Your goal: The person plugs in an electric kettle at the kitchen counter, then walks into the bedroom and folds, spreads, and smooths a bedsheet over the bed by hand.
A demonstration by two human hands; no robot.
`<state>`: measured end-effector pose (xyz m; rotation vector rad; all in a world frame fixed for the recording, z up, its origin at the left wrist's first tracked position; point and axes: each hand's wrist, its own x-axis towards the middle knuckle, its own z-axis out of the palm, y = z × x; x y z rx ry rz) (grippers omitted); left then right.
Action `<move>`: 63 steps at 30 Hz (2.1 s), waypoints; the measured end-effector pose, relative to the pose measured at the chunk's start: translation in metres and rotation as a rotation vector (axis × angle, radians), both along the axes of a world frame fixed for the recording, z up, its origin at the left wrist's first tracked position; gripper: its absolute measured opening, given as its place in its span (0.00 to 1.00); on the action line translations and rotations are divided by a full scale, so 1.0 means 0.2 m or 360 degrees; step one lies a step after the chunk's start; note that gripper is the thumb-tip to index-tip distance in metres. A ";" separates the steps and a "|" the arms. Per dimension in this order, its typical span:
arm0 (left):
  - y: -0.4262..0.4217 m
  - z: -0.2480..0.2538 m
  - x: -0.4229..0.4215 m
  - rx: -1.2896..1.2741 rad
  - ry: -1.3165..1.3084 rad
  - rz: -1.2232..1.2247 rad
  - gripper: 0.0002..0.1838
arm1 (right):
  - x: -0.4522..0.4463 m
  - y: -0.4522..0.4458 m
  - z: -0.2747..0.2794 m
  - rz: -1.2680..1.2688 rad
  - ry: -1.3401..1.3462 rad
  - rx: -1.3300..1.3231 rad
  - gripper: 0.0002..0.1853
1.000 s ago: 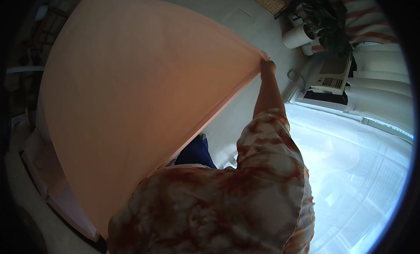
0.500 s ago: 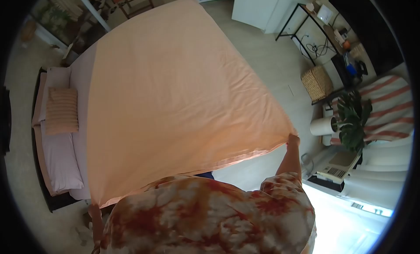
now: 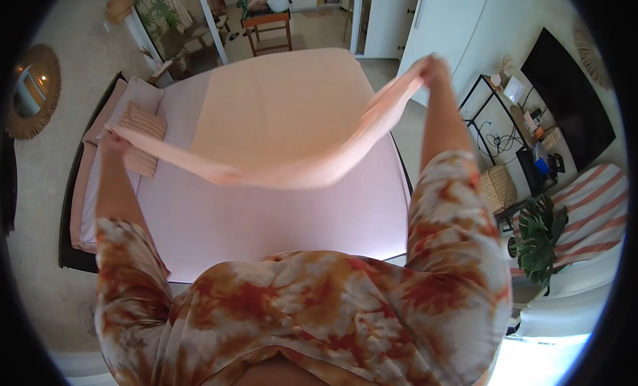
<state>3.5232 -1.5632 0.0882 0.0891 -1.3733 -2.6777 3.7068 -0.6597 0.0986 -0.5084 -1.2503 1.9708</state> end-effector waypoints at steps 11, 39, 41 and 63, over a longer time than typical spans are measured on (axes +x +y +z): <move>-0.06 1.62 0.38 0.0023 0.0714 0.0417 0.16 | 0.89 0.79 1.33 0.0281 0.1230 -0.0186 0.16; -0.40 1.37 0.89 -0.0008 0.0589 0.0570 0.18 | 1.46 0.36 0.53 -0.0569 0.0857 0.0092 0.25; -0.85 1.09 0.99 -0.0130 0.0320 0.0471 0.16 | 1.63 0.45 0.32 -0.0521 0.0822 -0.0033 0.22; -0.70 -1.07 2.16 -0.1911 -0.1862 -0.0261 0.11 | 2.07 -0.15 -0.69 -0.0701 -0.1040 0.0297 0.23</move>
